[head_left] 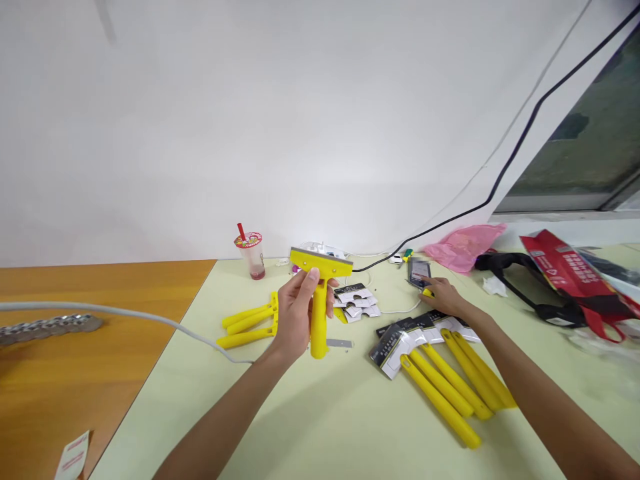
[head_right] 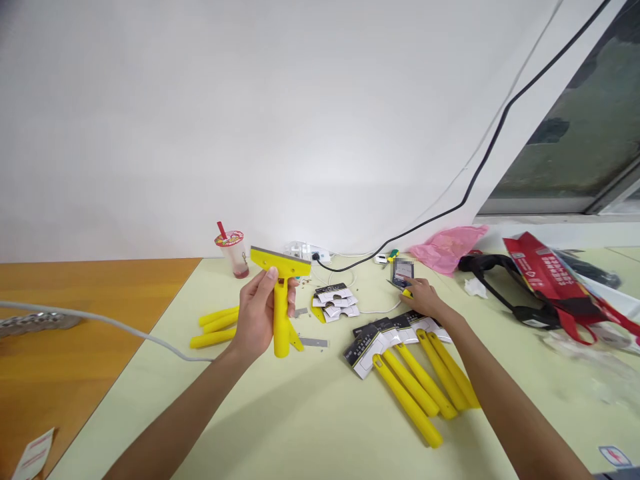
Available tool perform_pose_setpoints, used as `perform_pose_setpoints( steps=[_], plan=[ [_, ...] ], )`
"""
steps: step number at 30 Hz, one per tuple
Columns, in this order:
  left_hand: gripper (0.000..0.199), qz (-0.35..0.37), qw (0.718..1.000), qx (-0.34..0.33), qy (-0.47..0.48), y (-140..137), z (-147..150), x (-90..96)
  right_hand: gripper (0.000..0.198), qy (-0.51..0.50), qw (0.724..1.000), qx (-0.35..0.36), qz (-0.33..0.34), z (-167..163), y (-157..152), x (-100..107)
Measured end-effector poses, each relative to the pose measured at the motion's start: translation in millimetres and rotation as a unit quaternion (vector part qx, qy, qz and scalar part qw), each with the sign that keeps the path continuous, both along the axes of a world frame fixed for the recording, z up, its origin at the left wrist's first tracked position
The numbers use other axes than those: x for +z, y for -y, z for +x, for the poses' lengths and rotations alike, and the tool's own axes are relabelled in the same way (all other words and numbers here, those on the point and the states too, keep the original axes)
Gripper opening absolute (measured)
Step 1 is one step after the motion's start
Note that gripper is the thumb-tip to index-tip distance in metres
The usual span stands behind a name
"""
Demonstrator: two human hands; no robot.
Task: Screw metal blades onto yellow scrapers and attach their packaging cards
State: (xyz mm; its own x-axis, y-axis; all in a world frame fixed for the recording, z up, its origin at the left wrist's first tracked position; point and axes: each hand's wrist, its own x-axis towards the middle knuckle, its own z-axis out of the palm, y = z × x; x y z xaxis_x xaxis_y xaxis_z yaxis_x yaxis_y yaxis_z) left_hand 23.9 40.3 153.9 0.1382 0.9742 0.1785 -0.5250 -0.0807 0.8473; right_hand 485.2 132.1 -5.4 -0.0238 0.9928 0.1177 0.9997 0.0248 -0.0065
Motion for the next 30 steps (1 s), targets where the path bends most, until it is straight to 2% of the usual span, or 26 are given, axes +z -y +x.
perform_pose_setpoints(
  steps=[4,9,12,15,21,24,30],
  plan=[
    [0.045,-0.081,0.996,-0.007,-0.031,-8,-17,-39.2,0.037,0.000,0.999,0.022,0.023,-5,-9,5],
    [0.048,-0.186,0.982,-0.015,-0.028,-13,-38,-92.1,0.037,-0.008,0.994,0.100,0.038,-42,-20,3],
    [0.050,-0.218,0.975,-0.027,-0.018,-11,-48,-112.5,0.041,-0.006,0.993,0.117,0.034,-60,-21,-3],
    [0.050,-0.243,0.968,-0.056,-0.011,-8,-53,-124.8,0.041,0.002,0.995,0.088,0.036,-59,-15,-7],
    [0.049,-0.277,0.954,-0.115,-0.012,-4,-52,-141.6,0.037,0.047,0.999,0.010,0.011,-32,-3,-16],
    [0.048,-0.285,0.950,-0.130,-0.014,-3,-51,-142.7,0.040,0.068,0.998,0.006,-0.016,-24,-10,-20],
    [0.046,-0.282,0.951,-0.127,-0.002,-5,-54,-142.4,0.037,0.091,0.996,0.026,-0.008,-18,-34,-15]
  ],
)
